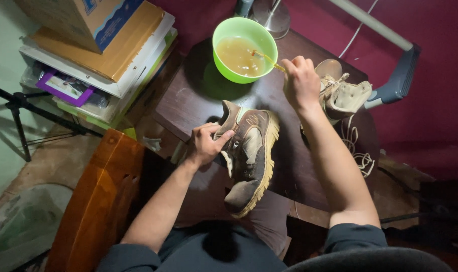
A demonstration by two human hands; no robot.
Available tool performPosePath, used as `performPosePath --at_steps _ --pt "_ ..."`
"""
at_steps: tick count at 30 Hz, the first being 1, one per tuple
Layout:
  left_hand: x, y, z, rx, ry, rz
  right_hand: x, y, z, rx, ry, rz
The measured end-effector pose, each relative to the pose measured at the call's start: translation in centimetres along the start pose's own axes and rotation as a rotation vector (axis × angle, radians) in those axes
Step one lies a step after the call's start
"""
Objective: The person cleans a brown hiking boot using a toothbrush and a liquid solution from a green bowl. They scrub the boot's upper, sole, and laces, repeatedly dipping the brush into the bowl to reload the cleaning solution.
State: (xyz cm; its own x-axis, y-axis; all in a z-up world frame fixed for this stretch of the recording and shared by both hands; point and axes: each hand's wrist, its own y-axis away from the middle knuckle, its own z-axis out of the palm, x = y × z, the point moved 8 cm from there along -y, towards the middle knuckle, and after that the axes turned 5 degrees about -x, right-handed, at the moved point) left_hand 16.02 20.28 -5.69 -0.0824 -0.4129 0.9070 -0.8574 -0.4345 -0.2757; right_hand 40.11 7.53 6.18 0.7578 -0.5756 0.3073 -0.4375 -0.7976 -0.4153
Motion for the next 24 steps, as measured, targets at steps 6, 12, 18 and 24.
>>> performPosePath --at_steps 6,12,18,24 --pt "2.3 -0.2 -0.8 0.013 -0.002 -0.001 -0.3 1.1 0.7 0.102 0.047 0.023" --pt "0.4 0.0 -0.3 0.009 -0.010 -0.032 -1.4 1.1 1.2 0.122 0.059 0.002" --pt "2.0 0.0 -0.9 0.018 -0.035 -0.015 -1.1 1.7 1.9 0.137 0.066 0.038" --pt "0.7 -0.1 -0.4 0.052 0.000 0.004 -2.0 1.8 1.5 0.144 0.172 0.009"
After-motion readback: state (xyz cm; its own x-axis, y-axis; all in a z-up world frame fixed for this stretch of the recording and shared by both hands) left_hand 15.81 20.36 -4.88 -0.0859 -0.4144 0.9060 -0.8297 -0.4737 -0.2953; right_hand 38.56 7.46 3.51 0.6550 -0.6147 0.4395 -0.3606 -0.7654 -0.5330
